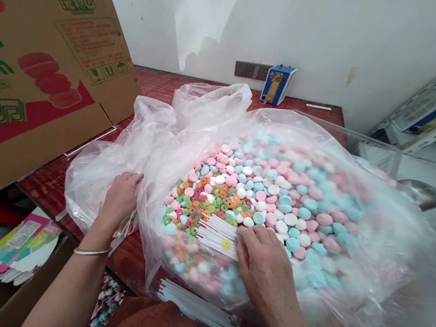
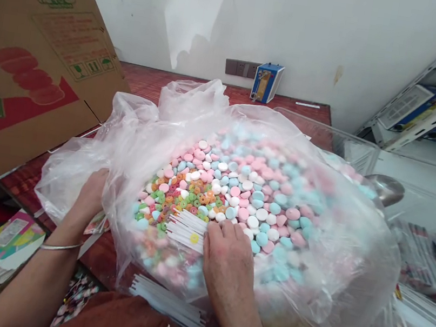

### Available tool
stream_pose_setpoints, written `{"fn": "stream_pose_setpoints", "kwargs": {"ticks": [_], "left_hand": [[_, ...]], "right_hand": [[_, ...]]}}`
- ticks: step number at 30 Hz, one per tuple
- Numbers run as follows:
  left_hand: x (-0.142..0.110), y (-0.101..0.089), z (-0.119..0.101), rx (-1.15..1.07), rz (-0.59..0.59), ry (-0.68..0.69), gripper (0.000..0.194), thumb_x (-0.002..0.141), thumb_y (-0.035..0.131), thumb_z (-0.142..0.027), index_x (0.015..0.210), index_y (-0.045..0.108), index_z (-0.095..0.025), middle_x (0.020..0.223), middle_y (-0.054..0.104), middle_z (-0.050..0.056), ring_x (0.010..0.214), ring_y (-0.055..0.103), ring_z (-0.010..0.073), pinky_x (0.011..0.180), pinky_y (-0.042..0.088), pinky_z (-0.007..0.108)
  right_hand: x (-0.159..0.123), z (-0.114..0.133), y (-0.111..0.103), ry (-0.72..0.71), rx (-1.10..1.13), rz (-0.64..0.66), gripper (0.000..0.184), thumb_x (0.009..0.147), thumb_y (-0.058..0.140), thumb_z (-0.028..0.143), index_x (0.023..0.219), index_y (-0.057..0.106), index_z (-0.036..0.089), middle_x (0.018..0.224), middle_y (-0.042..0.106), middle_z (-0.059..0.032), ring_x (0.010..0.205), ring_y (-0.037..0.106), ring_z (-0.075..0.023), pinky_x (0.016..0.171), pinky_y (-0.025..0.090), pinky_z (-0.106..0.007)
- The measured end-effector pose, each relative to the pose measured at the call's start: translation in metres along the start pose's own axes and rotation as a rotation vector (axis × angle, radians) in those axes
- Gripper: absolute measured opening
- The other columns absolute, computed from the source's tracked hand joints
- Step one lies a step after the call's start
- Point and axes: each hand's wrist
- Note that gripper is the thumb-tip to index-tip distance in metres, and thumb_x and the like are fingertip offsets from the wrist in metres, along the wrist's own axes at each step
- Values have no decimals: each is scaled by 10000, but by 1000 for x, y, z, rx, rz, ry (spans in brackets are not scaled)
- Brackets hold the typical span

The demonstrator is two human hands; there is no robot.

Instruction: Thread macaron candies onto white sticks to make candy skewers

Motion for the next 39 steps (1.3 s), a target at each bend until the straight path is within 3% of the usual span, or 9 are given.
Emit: {"fn": "stream_pose_setpoints", "kwargs": {"ticks": [4,7,10,13,17,22,28,31,39], "left_hand": [[-3,6,-5,33,5,44,162,896,519,-297,824,642,-218,865,666,47,944,639,276,882,501,402],[0,-13,-21,30,-212,2,259,956,441,-278,1015,666,-165,1055,687,124,1076,614,297,973,476,468],[-4,-37,-57,-55,-488,30,235,958,523,-258,1106,682,-167,1119,690,127,1106,612,271,987,484,444],[-16,-46,-103,-174,-568,141,186,930,592,-213,1076,704,-187,1048,707,81,1030,639,227,958,497,393],[-30,-24,-145,-366,-201,273,170,939,581,-195,1056,703,-209,979,722,49,916,667,184,841,524,312],[-28,12,-152,-334,181,331,214,947,525,-142,1047,701,-209,1020,720,67,974,665,202,860,519,330],[-13,29,-160,-237,250,404,243,924,506,-83,994,712,-190,1010,711,81,995,641,227,878,515,363],[-2,39,-168,-202,220,428,286,917,478,-51,1046,700,-177,1051,694,98,1026,626,232,905,512,376],[24,59,-167,-77,294,434,251,876,531,-78,1020,712,-177,957,707,88,975,626,236,897,500,378]], "right_hand": [[2,-4,0,13,112,31,155,959,506,170,877,634,200,869,595,-57,835,556,-210,717,410,-300],[1,-7,1,25,165,14,162,966,502,159,856,612,199,875,598,-45,841,556,-203,725,415,-295],[1,-5,1,-2,109,17,117,960,536,161,890,621,199,909,625,-50,858,565,-216,738,418,-314],[8,3,0,-73,-69,49,105,925,576,131,872,630,203,892,647,-65,833,576,-241,706,405,-345],[15,10,-2,-140,-222,40,212,856,577,15,788,613,213,796,653,-55,754,578,-247,638,366,-357],[1,1,3,-137,-10,-86,176,922,544,69,831,605,206,883,671,-47,787,586,-220,671,395,-326],[-13,-12,10,-80,225,-249,173,997,435,149,932,590,192,851,650,-53,785,585,-207,697,418,-306],[-5,-8,11,-94,153,-202,178,983,450,124,1013,611,195,931,674,-66,839,598,-218,732,426,-321],[19,5,14,-198,-155,-85,208,870,572,34,796,557,228,803,632,-27,737,570,-217,654,372,-339]]}}
Point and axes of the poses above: each hand's wrist, its own x-axis towards the middle knuckle, its own y-axis out of the palm, z = x × y
